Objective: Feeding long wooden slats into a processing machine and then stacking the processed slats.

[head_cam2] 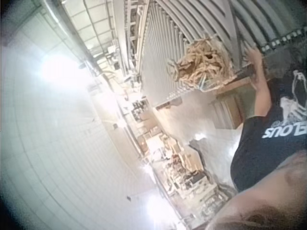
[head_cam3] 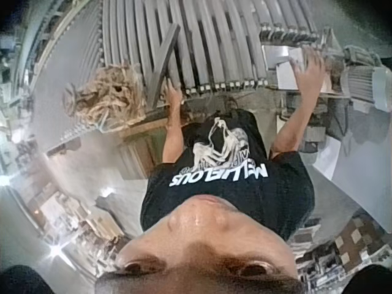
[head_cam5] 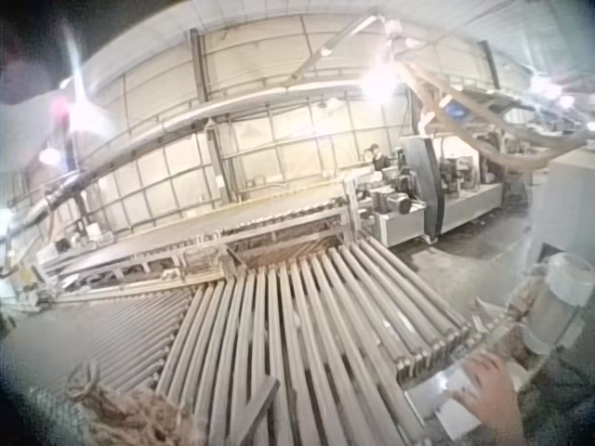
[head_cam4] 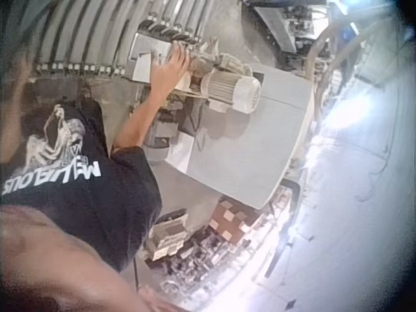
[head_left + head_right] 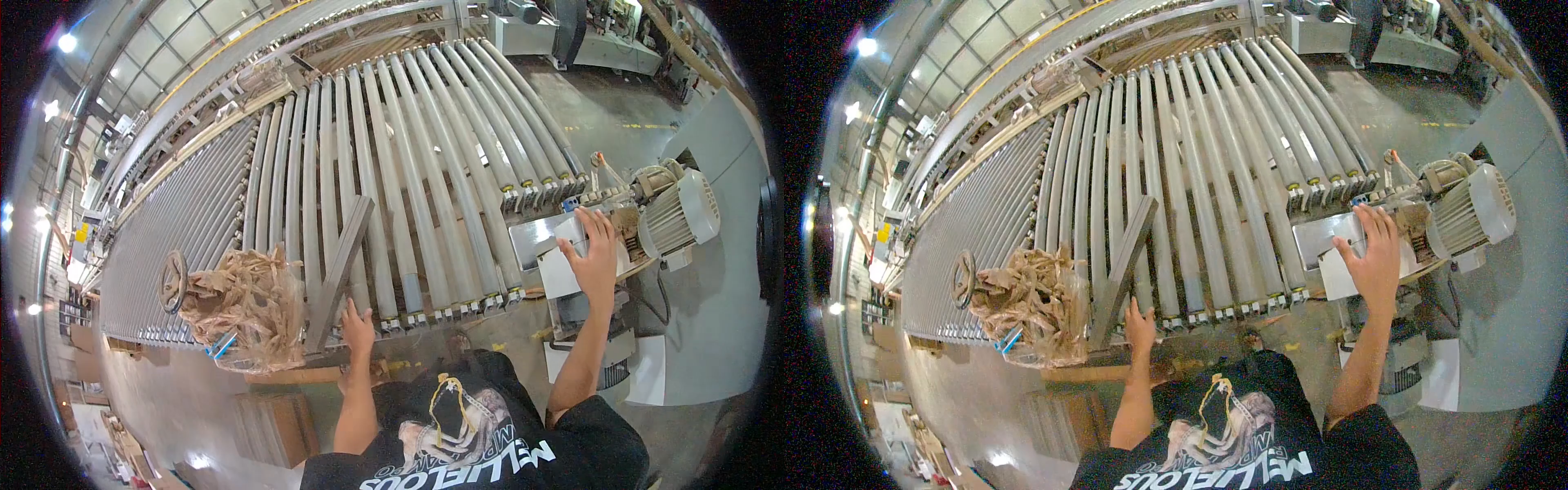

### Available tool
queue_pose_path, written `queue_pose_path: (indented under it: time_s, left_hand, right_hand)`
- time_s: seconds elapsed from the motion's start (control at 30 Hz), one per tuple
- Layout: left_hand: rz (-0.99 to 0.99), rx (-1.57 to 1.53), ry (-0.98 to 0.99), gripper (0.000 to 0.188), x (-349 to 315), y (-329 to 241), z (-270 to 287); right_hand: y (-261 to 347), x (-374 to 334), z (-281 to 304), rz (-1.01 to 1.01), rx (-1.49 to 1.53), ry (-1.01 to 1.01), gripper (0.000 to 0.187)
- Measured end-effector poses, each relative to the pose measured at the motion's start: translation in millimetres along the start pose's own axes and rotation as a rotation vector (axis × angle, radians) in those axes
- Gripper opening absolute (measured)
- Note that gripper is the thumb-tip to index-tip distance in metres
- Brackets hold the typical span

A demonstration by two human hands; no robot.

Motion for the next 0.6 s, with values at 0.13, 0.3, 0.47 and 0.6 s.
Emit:
queue_pose_path:
  time_s: [0.13, 0.3, 0.47, 0.6]
  left_hand:
    - [-0.054, 0.012, -0.070, 0.075, -3.4, -7.0, 8.9]
    - [-0.048, 0.010, -0.070, 0.074, -0.3, -5.9, 9.4]
    - [-0.137, 0.034, -0.130, 0.073, 7.7, -5.2, 16.3]
    - [-0.192, -0.044, -0.084, 0.067, 1.5, -30.0, 55.1]
  right_hand:
    - [5.7, 0.6, 2.8, 0.012, -0.010, -0.022, 0.066]
    - [3.7, 2.8, -3.3, 0.019, 0.002, -0.021, 0.065]
    - [2.9, 5.9, -0.9, 0.027, 0.004, -0.025, 0.064]
    - [3.2, 6.8, -3.1, 0.034, 0.012, -0.026, 0.063]
Point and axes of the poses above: each hand's wrist, its own x-axis towards the middle knuckle, its own z-axis out of the back of the hand, y = z × x, the point moved 9 cm from there along x, towards the middle knuckle, and after that the axes turned 7 degrees about y, right-handed, at the moved point
